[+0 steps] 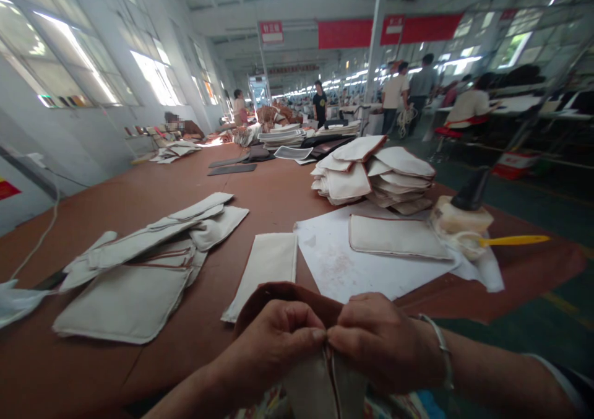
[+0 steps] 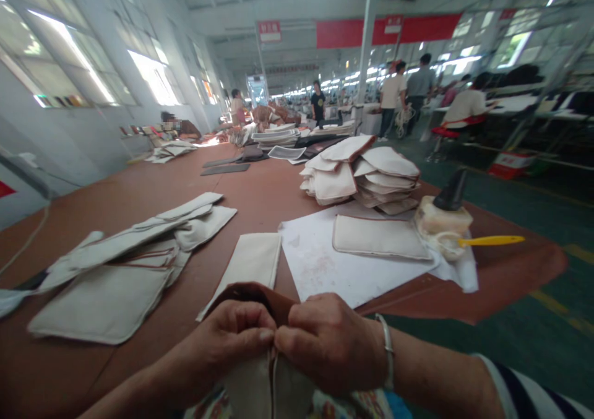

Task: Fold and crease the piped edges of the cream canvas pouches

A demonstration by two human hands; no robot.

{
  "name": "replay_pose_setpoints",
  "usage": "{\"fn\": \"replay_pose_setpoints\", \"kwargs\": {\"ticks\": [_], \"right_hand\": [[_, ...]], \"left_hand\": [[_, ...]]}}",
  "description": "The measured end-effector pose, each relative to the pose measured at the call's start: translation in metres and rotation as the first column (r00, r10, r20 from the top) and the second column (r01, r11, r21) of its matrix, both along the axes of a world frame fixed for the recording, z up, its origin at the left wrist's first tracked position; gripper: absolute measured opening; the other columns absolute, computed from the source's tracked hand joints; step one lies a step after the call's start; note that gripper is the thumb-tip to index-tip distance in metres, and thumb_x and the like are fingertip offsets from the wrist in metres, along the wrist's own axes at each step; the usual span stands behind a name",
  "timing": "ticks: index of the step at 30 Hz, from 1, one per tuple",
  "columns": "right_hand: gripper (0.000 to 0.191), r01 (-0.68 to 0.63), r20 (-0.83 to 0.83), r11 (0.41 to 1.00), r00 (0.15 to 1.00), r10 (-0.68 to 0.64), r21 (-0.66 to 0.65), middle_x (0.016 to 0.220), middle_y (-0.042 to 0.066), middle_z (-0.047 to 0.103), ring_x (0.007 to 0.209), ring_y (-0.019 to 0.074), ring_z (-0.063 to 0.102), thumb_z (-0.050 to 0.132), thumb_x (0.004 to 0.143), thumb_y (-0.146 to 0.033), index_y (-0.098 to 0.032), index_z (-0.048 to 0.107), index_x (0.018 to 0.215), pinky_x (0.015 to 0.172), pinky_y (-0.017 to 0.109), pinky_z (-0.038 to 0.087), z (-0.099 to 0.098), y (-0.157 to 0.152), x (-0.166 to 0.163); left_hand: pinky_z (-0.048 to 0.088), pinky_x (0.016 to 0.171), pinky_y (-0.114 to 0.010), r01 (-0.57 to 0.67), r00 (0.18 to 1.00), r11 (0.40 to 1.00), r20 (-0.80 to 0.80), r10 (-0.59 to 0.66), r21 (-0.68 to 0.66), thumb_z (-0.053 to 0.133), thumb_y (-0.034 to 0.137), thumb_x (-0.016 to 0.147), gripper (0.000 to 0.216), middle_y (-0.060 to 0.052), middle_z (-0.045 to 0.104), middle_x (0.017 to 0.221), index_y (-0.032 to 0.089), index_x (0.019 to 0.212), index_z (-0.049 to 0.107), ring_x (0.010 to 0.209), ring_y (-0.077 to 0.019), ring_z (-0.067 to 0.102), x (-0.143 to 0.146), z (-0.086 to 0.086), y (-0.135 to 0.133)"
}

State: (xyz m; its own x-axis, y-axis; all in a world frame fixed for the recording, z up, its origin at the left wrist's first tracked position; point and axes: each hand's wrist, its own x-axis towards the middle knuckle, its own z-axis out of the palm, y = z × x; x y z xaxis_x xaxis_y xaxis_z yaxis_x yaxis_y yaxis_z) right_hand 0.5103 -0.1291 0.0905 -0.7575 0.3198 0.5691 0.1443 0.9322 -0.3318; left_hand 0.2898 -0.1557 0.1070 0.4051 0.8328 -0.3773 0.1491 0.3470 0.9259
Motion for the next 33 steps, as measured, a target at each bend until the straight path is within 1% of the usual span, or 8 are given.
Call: {"fn": "replay_pose_setpoints", "kwargs": {"ticks": [2, 5, 10, 14, 18, 23, 29, 33], "right_hand": [[0.019, 0.023, -0.058, 0.911, 0.997, -0.051, -0.412, 0.078, 0.002, 0.058, 0.063, 0.0131, 0.047, 0.044, 0.098, -0.030, -0.018, 0.055, 0.107, 0.058, 0.025, 0.037, 0.005, -0.001, 0.002], [0.035, -0.032, -0.028, 0.594, 0.999, 0.017, -0.804, 0.080, 0.002, 0.055, 0.067, 0.0128, 0.046, 0.043, 0.097, -0.043, -0.014, 0.060, 0.107, 0.059, 0.023, 0.038, 0.016, 0.003, 0.007], [0.042, -0.160, -0.127, 0.304, 0.984, 0.124, -0.939, 0.082, 0.006, 0.060, 0.073, 0.0147, 0.049, 0.058, 0.082, -0.046, -0.008, 0.068, 0.095, 0.062, 0.024, 0.038, 0.022, 0.017, 0.009], [0.063, -0.127, -0.126, 0.247, 0.992, 0.023, -0.961, 0.064, 0.002, 0.053, 0.056, 0.0093, 0.042, 0.043, 0.093, -0.064, -0.007, 0.067, 0.079, 0.053, 0.021, 0.033, 0.021, 0.019, 0.002], [0.053, -0.130, -0.120, 0.161, 0.990, 0.072, -0.978, 0.062, -0.003, 0.048, 0.052, 0.0054, 0.035, 0.065, 0.083, -0.061, -0.009, 0.060, 0.076, 0.046, 0.017, 0.026, 0.025, 0.019, -0.002], [0.047, -0.257, -0.240, 0.260, 0.966, 0.095, -0.931, 0.059, -0.006, 0.040, 0.051, 0.0038, 0.031, 0.071, 0.082, -0.053, -0.011, 0.053, 0.069, 0.043, 0.016, 0.022, 0.016, 0.013, -0.005], [0.051, -0.290, -0.265, 0.256, 0.956, 0.127, -0.922, 0.061, -0.005, 0.041, 0.052, 0.0053, 0.031, 0.058, 0.089, -0.060, -0.012, 0.053, 0.073, 0.046, 0.018, 0.025, 0.016, 0.014, -0.003], [0.061, -0.236, -0.134, 0.470, 0.962, 0.240, -0.850, 0.072, 0.001, 0.049, 0.063, 0.0091, 0.040, 0.033, 0.099, -0.062, -0.010, 0.058, 0.079, 0.055, 0.021, 0.034, 0.038, 0.022, -0.004]], "left_hand": [[0.028, 0.050, -0.021, 0.050, 0.997, 0.995, -0.057, -0.045, 0.084, 0.072, 0.054, 0.078, 0.043, 0.001, 0.053, 0.064, 0.012, 0.078, 0.063, 0.056, -0.0090, 0.041, -0.004, 0.003, -0.002], [0.027, 0.049, -0.020, 0.109, 0.989, 0.979, -0.122, -0.089, 0.173, 0.065, 0.053, 0.085, 0.041, 0.002, 0.051, 0.066, 0.013, 0.078, 0.060, 0.057, -0.0085, 0.040, -0.007, 0.008, -0.006], [0.026, 0.048, -0.019, 0.144, 0.984, 0.971, -0.135, -0.119, 0.192, 0.062, 0.057, 0.086, 0.045, 0.003, 0.047, 0.066, 0.014, 0.078, 0.057, 0.056, -0.0078, 0.037, -0.007, 0.012, -0.006], [0.025, 0.048, -0.020, 0.181, 0.973, 0.955, -0.182, -0.139, 0.237, 0.060, 0.058, 0.087, 0.046, 0.002, 0.045, 0.066, 0.013, 0.078, 0.057, 0.056, -0.0081, 0.037, -0.006, 0.016, -0.006], [0.025, 0.048, -0.020, 0.200, 0.977, 0.948, -0.129, -0.173, 0.247, 0.059, 0.058, 0.088, 0.046, 0.001, 0.046, 0.068, 0.013, 0.078, 0.056, 0.057, -0.0085, 0.036, -0.007, 0.021, -0.005], [0.025, 0.049, -0.019, 0.155, 0.987, 0.973, 0.010, -0.159, 0.170, 0.065, 0.055, 0.085, 0.043, 0.001, 0.047, 0.065, 0.013, 0.076, 0.056, 0.055, -0.0074, 0.035, -0.006, 0.018, -0.009], [0.027, 0.049, -0.018, 0.118, 0.975, 0.989, 0.177, -0.131, 0.084, 0.069, 0.050, 0.084, 0.039, 0.000, 0.053, 0.064, 0.013, 0.076, 0.057, 0.053, -0.0073, 0.038, -0.004, 0.013, -0.012], [0.027, 0.049, -0.018, 0.133, 0.981, 0.977, 0.119, -0.154, 0.168, 0.067, 0.049, 0.086, 0.038, 0.001, 0.051, 0.068, 0.014, 0.076, 0.056, 0.055, -0.0071, 0.037, -0.007, 0.016, -0.009]]}}
